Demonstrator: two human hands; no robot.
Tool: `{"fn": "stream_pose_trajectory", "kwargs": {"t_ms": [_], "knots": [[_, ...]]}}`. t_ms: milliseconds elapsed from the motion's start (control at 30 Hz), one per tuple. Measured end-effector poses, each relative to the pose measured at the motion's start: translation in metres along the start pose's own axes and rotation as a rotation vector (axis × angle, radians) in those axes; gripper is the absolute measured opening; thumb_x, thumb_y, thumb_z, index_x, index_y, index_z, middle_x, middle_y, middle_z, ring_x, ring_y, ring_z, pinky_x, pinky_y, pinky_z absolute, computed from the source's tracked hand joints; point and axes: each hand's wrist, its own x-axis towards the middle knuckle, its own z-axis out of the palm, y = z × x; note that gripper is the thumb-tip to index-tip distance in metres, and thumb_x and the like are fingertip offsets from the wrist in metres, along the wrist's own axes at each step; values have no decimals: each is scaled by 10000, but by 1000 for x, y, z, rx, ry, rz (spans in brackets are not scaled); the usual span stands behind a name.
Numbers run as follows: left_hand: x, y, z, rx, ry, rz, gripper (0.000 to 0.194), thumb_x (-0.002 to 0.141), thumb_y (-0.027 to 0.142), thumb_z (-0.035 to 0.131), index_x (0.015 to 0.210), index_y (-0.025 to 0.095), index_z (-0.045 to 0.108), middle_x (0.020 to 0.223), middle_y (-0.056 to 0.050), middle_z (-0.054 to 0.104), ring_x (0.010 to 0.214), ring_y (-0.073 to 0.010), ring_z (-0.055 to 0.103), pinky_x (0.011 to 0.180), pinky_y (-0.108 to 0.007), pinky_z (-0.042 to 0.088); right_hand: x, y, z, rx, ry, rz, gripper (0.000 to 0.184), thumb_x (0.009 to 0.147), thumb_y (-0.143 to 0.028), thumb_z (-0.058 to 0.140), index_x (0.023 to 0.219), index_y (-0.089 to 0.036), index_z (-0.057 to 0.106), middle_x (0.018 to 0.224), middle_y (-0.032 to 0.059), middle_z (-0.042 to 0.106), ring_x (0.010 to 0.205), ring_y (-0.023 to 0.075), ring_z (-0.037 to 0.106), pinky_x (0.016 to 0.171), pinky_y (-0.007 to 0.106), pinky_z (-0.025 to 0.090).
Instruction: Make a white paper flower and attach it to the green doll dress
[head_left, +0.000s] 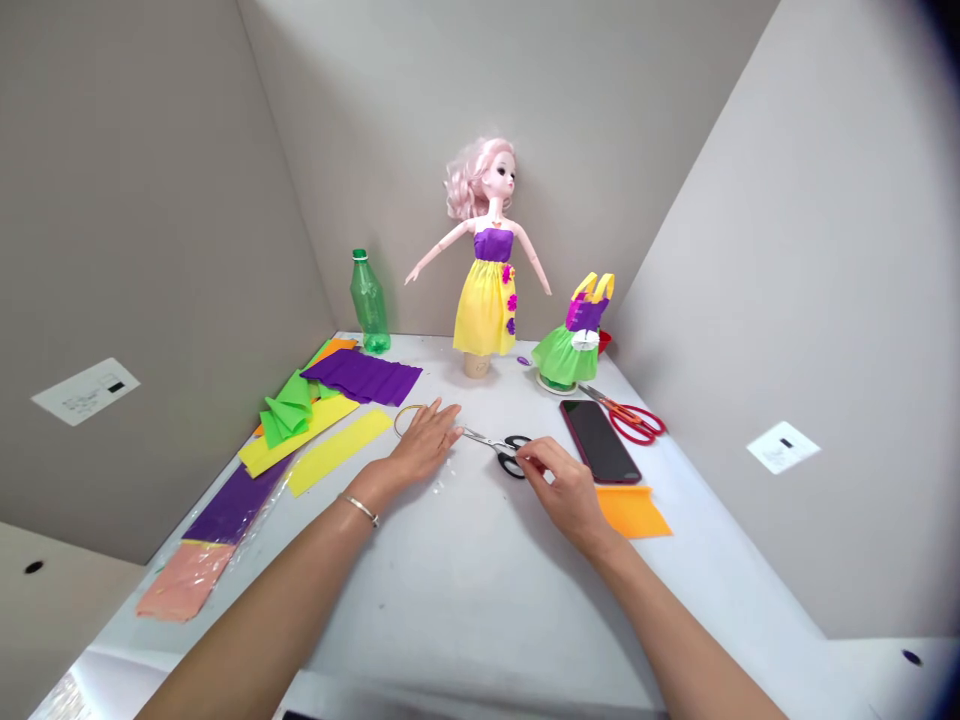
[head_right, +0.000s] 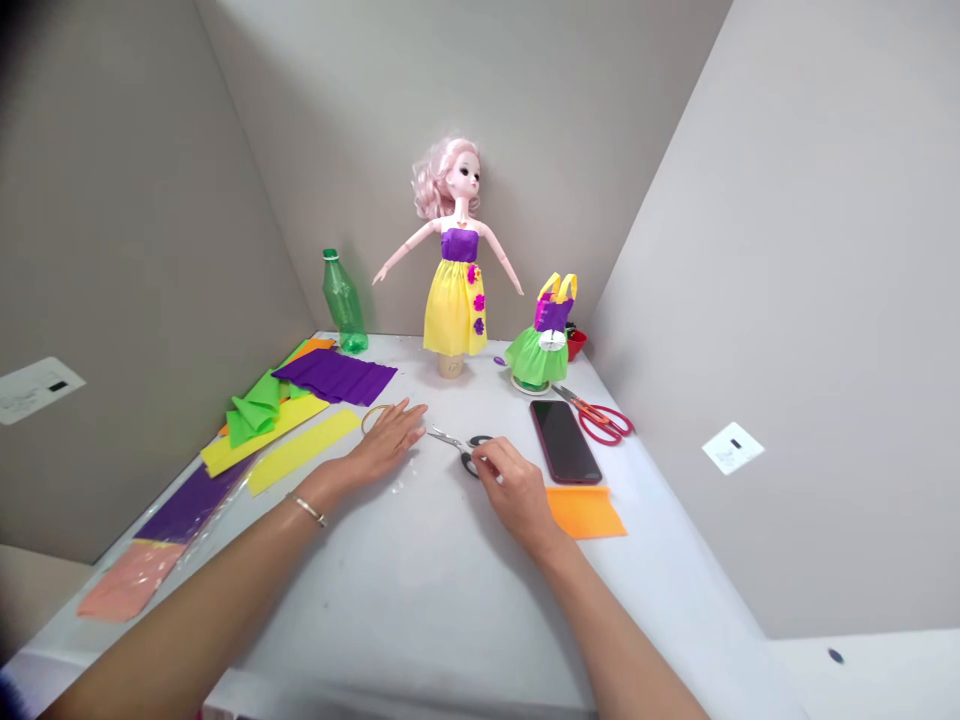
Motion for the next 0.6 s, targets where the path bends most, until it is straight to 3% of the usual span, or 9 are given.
{"fn": "stream_pose_trajectory", "kwargs": {"t_ms": [133,267,467,600], "knots": [[18,-5,12,64,-59,31,526,998,465,262,1427,209,426,1543,-63,379,1482,-280,159,1198,-484,104,0,2,0,-8,-29,1,112,940,-175,503,883,-217,589,835,34,611,694,163,568,621,265,431],[18,-6,11,125,-63,38,496,1003,446,255,1400,233,462,1529,-44,407,1471,-297,197,1191,-524,82,-1,3,-1,-5,-53,-1,114,935,-163,504,887,-216,592,853,37,618,712,163,583,633,261,448],[-8,0,-4,187,-9,-6,490,990,436,319,1358,163,492,1488,-124,455,1474,-314,179,1187,-537,105,-2,2,0,16,-82,-25,106,933,-172,516,899,-228,600,890,36,636,733,157,601,646,252,468],[-43,9,1,163,11,-17,547,1015,425,202,1461,141,343,1560,-111,335,1491,-238,127,1212,-453,139,-3,-1,-3,18,-36,-27,130,951,-179,483,901,-225,594,877,46,632,766,169,603,645,260,459]]}}
